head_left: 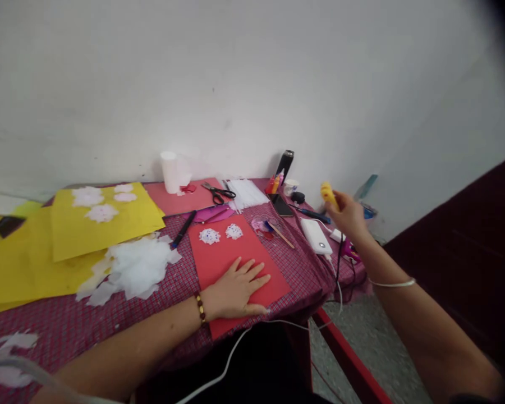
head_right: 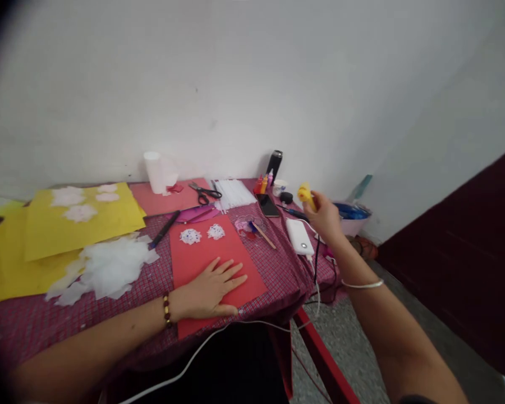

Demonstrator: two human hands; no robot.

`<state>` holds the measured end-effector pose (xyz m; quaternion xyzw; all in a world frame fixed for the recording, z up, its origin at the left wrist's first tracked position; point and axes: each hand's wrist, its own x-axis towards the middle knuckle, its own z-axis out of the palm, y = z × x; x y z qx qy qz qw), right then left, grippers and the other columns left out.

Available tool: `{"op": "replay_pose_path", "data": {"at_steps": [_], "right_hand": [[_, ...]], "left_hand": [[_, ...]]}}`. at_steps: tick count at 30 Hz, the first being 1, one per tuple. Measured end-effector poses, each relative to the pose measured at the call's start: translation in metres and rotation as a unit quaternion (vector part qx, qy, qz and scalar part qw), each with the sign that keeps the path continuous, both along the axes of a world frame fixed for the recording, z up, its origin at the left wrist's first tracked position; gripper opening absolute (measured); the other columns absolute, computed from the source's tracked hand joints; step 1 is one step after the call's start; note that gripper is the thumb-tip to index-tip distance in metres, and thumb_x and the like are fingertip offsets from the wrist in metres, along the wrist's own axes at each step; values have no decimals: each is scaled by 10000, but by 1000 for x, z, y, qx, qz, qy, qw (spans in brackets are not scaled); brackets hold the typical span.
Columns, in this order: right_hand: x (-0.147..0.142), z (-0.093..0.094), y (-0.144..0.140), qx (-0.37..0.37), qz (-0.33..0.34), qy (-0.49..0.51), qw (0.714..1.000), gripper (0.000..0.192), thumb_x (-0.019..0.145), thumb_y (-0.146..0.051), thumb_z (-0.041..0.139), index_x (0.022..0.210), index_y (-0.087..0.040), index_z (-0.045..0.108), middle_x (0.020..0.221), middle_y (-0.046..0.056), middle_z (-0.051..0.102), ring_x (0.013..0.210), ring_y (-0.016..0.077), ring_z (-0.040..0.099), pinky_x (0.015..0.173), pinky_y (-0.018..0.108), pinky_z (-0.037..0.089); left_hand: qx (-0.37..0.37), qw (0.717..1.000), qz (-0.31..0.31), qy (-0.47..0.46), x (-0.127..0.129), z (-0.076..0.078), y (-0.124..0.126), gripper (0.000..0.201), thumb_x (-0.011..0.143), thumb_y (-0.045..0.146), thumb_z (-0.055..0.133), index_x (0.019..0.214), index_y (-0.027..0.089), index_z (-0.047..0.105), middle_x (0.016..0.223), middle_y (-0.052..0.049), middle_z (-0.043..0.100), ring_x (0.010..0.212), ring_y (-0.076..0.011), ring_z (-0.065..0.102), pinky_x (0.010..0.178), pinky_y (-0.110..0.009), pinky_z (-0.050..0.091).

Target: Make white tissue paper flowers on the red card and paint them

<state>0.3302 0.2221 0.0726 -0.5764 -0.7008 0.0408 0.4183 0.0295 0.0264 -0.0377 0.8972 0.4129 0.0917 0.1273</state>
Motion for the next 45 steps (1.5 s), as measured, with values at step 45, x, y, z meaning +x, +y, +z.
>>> {"op": "replay_pose_path", "data": {"at_steps": [45], "right_hand": [[-178, -122, -50, -622, 592, 414, 302, 344, 740, -425, 703, 859, -136, 559, 740, 4, 627, 397, 47, 430, 353, 181, 359]], "left_hand": [[16, 999, 21, 29, 3, 5, 3, 639, 951, 572, 423, 1506, 266, 341, 1533, -97, 429, 1424, -311, 334, 1165, -570, 245]]}}
